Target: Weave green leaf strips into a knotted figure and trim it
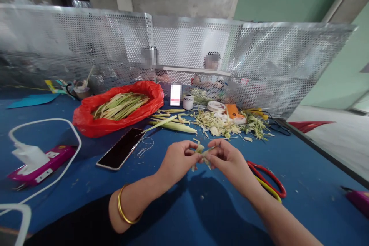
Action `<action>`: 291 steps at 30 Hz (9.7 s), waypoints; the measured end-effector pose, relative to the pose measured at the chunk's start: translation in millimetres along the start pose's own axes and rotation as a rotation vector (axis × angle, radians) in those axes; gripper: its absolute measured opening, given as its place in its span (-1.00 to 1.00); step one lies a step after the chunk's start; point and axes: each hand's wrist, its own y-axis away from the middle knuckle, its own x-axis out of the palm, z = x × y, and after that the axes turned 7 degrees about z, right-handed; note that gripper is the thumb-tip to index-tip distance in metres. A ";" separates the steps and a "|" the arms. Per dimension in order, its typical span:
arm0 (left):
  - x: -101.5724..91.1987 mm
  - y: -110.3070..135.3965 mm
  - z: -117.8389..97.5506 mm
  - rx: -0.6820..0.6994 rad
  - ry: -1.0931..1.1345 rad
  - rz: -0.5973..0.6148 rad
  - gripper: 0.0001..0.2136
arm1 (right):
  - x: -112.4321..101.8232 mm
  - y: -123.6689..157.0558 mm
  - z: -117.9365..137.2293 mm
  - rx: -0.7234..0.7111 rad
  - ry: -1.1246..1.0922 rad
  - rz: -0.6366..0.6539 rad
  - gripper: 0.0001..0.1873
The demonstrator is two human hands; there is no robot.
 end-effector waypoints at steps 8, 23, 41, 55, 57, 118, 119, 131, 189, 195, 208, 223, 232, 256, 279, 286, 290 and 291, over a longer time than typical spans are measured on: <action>2.5 6.6 -5.5 0.028 -0.348 -0.002 -0.90 | -1.9 -0.9 -9.2 0.046 0.124 -0.005 -0.68; 4.3 10.8 -1.8 0.128 -0.751 0.055 -0.79 | 0.8 4.4 -7.3 0.030 0.345 -0.003 -0.75; 0.5 7.6 -1.9 0.101 -0.499 0.059 -0.72 | -0.5 5.0 -3.6 -0.003 0.136 0.006 -0.85; 1.1 8.7 -2.6 0.095 -0.523 0.082 -0.69 | 5.9 4.7 -11.0 -0.068 0.435 -0.107 -0.85; 0.5 9.1 -4.5 0.096 -0.559 0.085 -0.65 | 6.8 4.0 -10.6 -0.061 0.421 -0.078 -0.83; 1.5 15.3 -2.6 0.313 -0.742 0.287 -0.72 | -17.3 -5.1 -4.6 0.305 -0.205 0.166 -0.83; 2.0 14.9 -3.3 0.287 -0.726 0.266 -0.74 | -17.0 -4.9 -3.5 0.296 -0.201 0.158 -0.83; 4.8 5.9 9.1 -0.006 -0.222 0.222 -0.82 | -9.5 -4.4 -1.0 0.106 0.075 0.063 -0.79; 10.5 11.3 -0.4 -0.014 0.033 0.405 -0.84 | -9.8 -9.1 -8.3 0.163 -0.458 -0.009 -0.68; 11.5 11.8 3.3 -0.027 0.055 0.466 -0.84 | -8.9 -7.1 -5.9 0.131 -0.466 -0.008 -0.71; 9.1 11.1 2.4 -0.202 0.203 0.578 -0.72 | -4.6 -4.1 0.2 0.064 -0.441 0.094 -0.75; 8.1 14.4 6.2 -0.365 0.424 0.714 -0.77 | 6.6 -7.5 -12.5 0.093 -0.117 -0.010 -0.88; 11.4 14.4 3.6 -0.383 0.463 0.559 -0.80 | 0.7 -8.0 -14.6 0.094 -0.061 0.057 -0.94; 10.9 9.5 5.8 -0.301 0.488 0.362 -0.75 | -2.6 -8.6 -16.0 0.109 -0.212 -0.169 -0.63; 8.6 1.9 -1.1 -0.084 0.619 0.053 -0.77 | 23.3 10.9 -12.5 -0.094 0.415 -0.063 -0.66; 4.2 2.6 -4.7 -0.093 0.644 -0.001 -0.72 | 21.2 14.7 -6.9 -0.080 0.355 0.007 -0.76; 2.5 3.2 -5.3 -0.108 0.649 -0.007 -0.74 | 22.9 17.3 -6.1 -0.143 0.377 0.060 -0.77; 2.2 3.2 -5.2 -0.111 0.653 -0.006 -0.75 | 23.2 18.3 -5.8 -0.172 0.395 0.081 -0.76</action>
